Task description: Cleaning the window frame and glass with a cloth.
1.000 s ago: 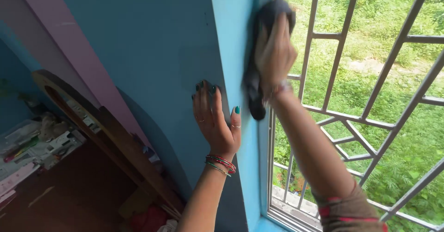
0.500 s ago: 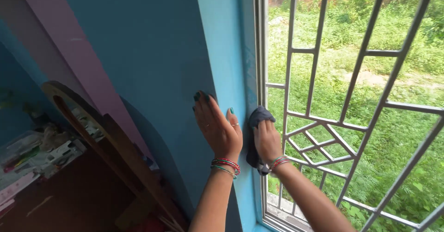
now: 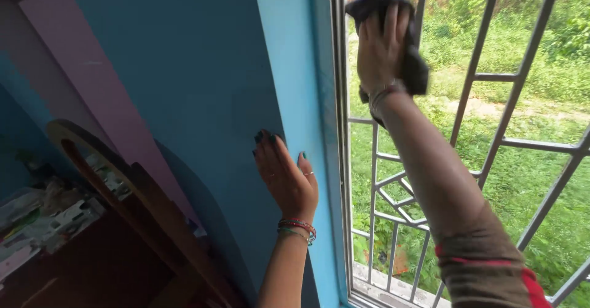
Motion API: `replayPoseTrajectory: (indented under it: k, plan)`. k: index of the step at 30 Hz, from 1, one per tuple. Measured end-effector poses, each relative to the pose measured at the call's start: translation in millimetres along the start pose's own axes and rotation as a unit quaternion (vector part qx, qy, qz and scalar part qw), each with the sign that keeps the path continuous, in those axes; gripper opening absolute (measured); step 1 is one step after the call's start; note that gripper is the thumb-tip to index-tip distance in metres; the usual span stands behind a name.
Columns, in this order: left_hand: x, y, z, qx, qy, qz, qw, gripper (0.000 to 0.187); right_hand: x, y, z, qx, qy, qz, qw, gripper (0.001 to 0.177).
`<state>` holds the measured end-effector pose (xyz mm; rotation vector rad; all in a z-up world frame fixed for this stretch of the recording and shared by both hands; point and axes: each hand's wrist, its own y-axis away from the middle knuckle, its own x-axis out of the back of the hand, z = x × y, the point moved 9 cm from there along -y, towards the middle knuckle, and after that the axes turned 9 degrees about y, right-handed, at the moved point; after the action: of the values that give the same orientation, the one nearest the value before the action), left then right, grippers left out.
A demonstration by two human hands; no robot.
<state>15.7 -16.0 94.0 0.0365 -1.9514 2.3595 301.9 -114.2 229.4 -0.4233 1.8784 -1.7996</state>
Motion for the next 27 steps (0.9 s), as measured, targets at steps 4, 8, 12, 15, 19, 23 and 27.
replayPoseTrajectory:
  k: [4, 8, 12, 15, 19, 23, 27]
  plan:
    - [-2, 4, -4, 0.008, -0.017, -0.012, 1.0, 0.062, 23, 36, -17, 0.15, 0.086, -0.153, 0.973, 0.031]
    - [-6, 7, -6, -0.003, -0.03, -0.015, 0.999, 0.062, 95, 58, -38, 0.222, 0.035, -0.231, 0.947, 0.028]
    - [-5, 4, -5, 0.004, -0.027, -0.025, 0.999, 0.06, 103, 84, -34, 0.204, 0.015, -0.299, 0.932, 0.024]
    - [-5, 5, -3, 0.004, -0.026, -0.015, 1.0, 0.06, 96, 121, -17, 0.21, -0.008, -0.278, 0.937, 0.029]
    - [-1, 7, -4, 0.004, -0.016, -0.017, 1.0, 0.061, 103, 108, -19, 0.271, -0.003, -0.28, 0.921, 0.016]
    - [-2, 3, -3, -0.005, -0.007, -0.001, 1.0, 0.06, 112, -14, -24, 0.076, -0.16, -0.278, 0.944, 0.038]
    - [-2, 7, -5, -0.001, -0.011, -0.001, 1.0, 0.059, 106, -105, -56, 0.262, 0.076, 0.025, 0.962, 0.046]
